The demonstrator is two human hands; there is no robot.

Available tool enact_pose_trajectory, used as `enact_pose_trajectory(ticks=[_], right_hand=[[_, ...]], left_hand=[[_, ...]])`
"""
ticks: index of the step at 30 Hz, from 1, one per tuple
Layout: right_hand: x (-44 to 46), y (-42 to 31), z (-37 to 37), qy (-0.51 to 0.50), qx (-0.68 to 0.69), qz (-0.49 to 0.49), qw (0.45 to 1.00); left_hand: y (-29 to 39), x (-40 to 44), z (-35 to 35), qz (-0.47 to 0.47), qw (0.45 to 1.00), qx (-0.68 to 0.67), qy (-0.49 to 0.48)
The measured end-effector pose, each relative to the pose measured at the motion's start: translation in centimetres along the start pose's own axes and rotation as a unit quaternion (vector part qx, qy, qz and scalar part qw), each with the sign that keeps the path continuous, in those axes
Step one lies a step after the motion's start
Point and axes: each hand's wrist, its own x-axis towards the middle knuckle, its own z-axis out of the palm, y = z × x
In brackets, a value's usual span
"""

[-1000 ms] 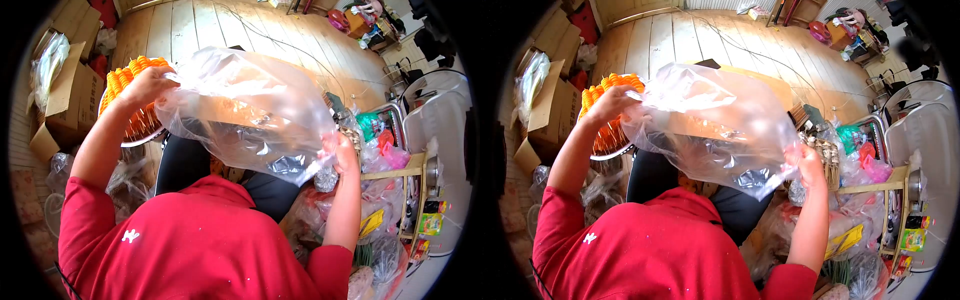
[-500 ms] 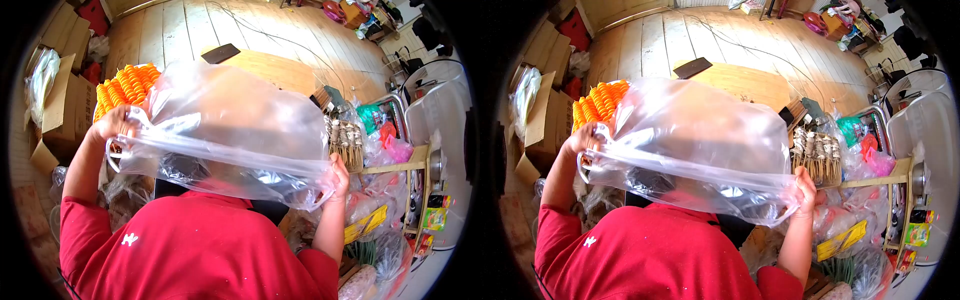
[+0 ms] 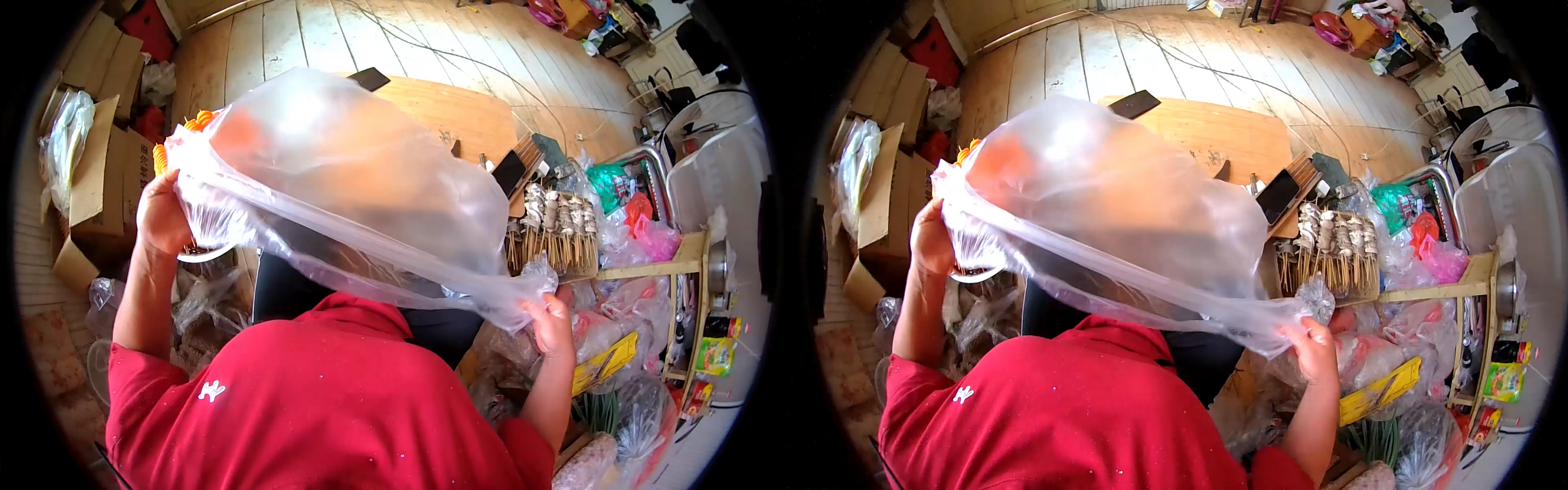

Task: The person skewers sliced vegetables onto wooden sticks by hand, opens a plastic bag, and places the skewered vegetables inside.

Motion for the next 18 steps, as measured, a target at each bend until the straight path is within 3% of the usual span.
enact_pose_trajectory(ticks=[1, 2, 3, 5, 6, 8, 9, 10, 12, 13, 15, 16, 18], right_hand=[[0.2, 0.6, -0.1, 0.022, 0.118, -0.047, 0.992], [0.5, 1.5, -0.5, 0.025, 0.119, -0.047, 0.991], [1.0, 2.5, -1.2, 0.028, 0.192, -0.083, 0.978], [1.5, 3.8, -2.1, 0.031, 0.333, -0.155, 0.929], [1.3, 3.6, -1.8, 0.032, 0.334, -0.156, 0.929], [0.7, 3.1, -0.8, 0.224, 0.41, -0.107, 0.878], [0.3, 2.1, 0.5, 0.338, 0.365, -0.101, 0.862], [0.3, 2.6, 0.1, 0.337, 0.366, -0.1, 0.861], [-0.2, 4.2, -1.8, 0.09, 0.405, -0.13, 0.9], [-0.4, 4.9, -2.6, 0.09, 0.405, -0.129, 0.901], [-0.7, 5.7, -3.9, -0.06, 0.279, -0.072, 0.956], [-0.7, 5.6, -3.8, -0.06, 0.279, -0.071, 0.956], [-0.8, 5.3, -3.3, -0.098, 0.223, 0.02, 0.97]], left_hand=[[0.0, 0.7, -3.0, -0.039, 0.995, -0.037, -0.078], [-0.1, 1.4, -6.0, -0.08, 0.982, -0.074, -0.155], [-0.6, -0.5, -2.1, -0.101, 0.981, -0.075, -0.15], [-0.6, -0.9, -2.0, -0.098, 0.961, 0.075, -0.247], [-0.9, -1.9, -1.7, -0.031, 0.965, 0.185, -0.182], [-1.0, -2.1, -2.2, -0.058, 0.968, 0.191, -0.153], [-0.6, -1.4, -4.8, -0.065, 0.963, 0.203, -0.168], [-0.3, -1.0, -5.8, -0.072, 0.957, 0.215, -0.182], [-0.7, -1.5, -5.9, -0.025, 0.964, 0.147, -0.221], [-0.5, -1.5, -7.0, -0.035, 0.974, 0.11, -0.196], [-0.6, -2.0, -7.2, -0.045, 0.981, 0.06, -0.18], [-1.0, -2.5, -6.2, -0.055, 0.983, 0.024, -0.173], [-3.1, -2.3, -4.5, -0.049, 0.991, -0.053, -0.111]])
